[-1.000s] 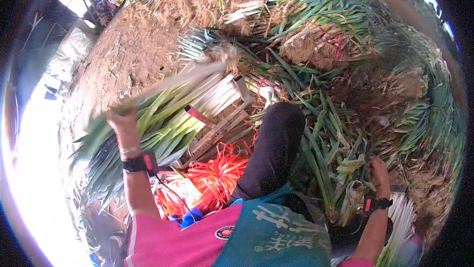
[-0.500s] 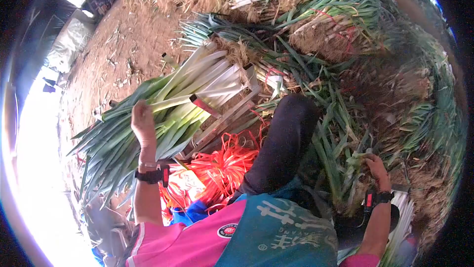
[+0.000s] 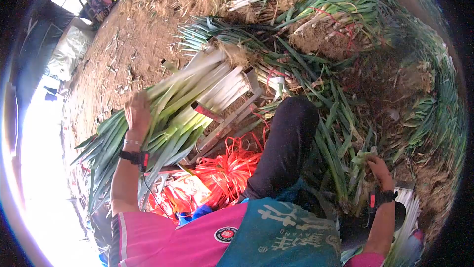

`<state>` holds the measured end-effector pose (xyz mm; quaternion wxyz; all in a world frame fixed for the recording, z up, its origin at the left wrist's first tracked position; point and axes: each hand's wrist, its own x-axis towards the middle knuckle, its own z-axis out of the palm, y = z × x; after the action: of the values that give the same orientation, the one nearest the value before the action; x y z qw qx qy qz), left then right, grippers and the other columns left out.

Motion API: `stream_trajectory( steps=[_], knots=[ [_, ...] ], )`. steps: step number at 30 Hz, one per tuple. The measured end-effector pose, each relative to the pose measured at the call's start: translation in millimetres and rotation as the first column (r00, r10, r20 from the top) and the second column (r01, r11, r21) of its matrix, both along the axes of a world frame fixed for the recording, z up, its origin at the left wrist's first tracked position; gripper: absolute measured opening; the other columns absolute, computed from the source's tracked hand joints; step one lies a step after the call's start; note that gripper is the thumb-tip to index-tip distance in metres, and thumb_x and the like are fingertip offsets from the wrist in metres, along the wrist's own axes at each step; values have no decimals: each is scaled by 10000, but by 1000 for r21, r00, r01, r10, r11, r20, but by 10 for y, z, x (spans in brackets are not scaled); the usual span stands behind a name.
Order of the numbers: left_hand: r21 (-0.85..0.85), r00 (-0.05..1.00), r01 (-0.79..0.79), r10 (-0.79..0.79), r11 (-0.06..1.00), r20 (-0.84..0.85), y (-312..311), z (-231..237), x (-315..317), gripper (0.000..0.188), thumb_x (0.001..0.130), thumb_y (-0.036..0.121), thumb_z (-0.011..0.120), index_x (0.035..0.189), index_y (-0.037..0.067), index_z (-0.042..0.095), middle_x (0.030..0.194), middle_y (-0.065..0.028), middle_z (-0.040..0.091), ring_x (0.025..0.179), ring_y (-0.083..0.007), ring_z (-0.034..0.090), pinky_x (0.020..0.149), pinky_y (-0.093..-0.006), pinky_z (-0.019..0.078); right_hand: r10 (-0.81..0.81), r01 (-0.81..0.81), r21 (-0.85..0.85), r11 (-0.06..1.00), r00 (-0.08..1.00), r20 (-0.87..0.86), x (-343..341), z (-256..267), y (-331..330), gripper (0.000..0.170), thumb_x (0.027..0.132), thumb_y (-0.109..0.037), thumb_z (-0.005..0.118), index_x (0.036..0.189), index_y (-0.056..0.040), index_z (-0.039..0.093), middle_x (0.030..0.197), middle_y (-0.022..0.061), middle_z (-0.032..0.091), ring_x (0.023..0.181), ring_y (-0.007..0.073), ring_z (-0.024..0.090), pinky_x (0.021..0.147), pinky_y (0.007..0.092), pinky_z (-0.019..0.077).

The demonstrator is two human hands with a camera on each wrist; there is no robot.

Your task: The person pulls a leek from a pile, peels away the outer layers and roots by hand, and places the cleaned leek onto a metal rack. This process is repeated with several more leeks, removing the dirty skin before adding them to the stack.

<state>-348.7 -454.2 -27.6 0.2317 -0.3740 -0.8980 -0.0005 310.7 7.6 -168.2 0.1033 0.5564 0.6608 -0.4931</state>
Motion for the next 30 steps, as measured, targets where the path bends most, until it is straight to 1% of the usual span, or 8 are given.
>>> stream_trajectory(
  steps=[4,8,9,12,13,16,20,30],
  knots=[
    [-12,919,-293,285,956,271,143,3,-447,198,865,195,557,1048,119,552,952,-134,619,917,-330,593,777,-488,450,50,-50,32,998,999,0,31,-110,10,313,885,-139,503,1163,-21,584,941,70,638,640,132,587,589,321,502],
    [-140,953,-213,237,967,190,31,-527,-780,210,873,292,543,1002,126,552,902,-178,620,892,-357,598,736,-499,464,182,-183,137,974,983,20,119,-422,71,319,869,-150,522,1149,-15,593,933,79,646,641,137,594,589,311,498],
    [-142,899,-294,323,945,294,118,-430,-677,380,859,398,550,1120,122,543,988,-174,618,1004,-339,562,843,-493,429,249,-251,189,949,968,36,173,-519,101,320,865,-154,527,1144,-13,596,927,81,649,641,140,596,589,307,496],
    [-214,946,-253,288,943,149,219,-307,-362,666,810,545,564,1306,115,450,1189,-166,549,1166,-312,459,982,-496,318,210,-196,204,959,976,-53,265,-725,73,313,863,-157,530,1131,-13,604,909,84,649,658,152,600,600,306,494],
    [-330,921,-255,333,909,205,260,-340,-301,952,729,667,580,1434,104,273,1362,-168,391,1268,-329,336,1049,-527,192,197,-187,173,967,979,-44,221,-695,62,308,866,-159,528,1124,-12,607,910,84,648,668,154,599,603,309,493],
    [-447,930,-283,357,849,89,282,-432,-57,1054,688,710,589,1451,91,208,1394,-180,316,1289,-368,302,1049,-551,184,180,-177,103,979,983,-24,58,-482,6,298,875,-164,521,1115,-13,610,918,81,644,696,158,598,610,317,491],
    [-465,882,-313,435,828,180,343,-447,-164,1137,651,691,642,1463,71,143,1393,-195,323,1297,-390,305,1022,-591,217,152,-154,72,986,988,35,-204,-184,-113,305,883,-158,503,1140,-19,590,916,76,632,704,157,591,603,325,483],
    [-411,932,-215,312,886,185,372,-472,-304,750,718,237,634,1371,32,326,1275,-154,458,1211,-320,433,948,-504,369,-6,2,-27,1000,987,-159,-61,-332,-234,295,885,-128,467,1148,-40,569,906,73,594,630,152,568,603,323,496]
  ],
)
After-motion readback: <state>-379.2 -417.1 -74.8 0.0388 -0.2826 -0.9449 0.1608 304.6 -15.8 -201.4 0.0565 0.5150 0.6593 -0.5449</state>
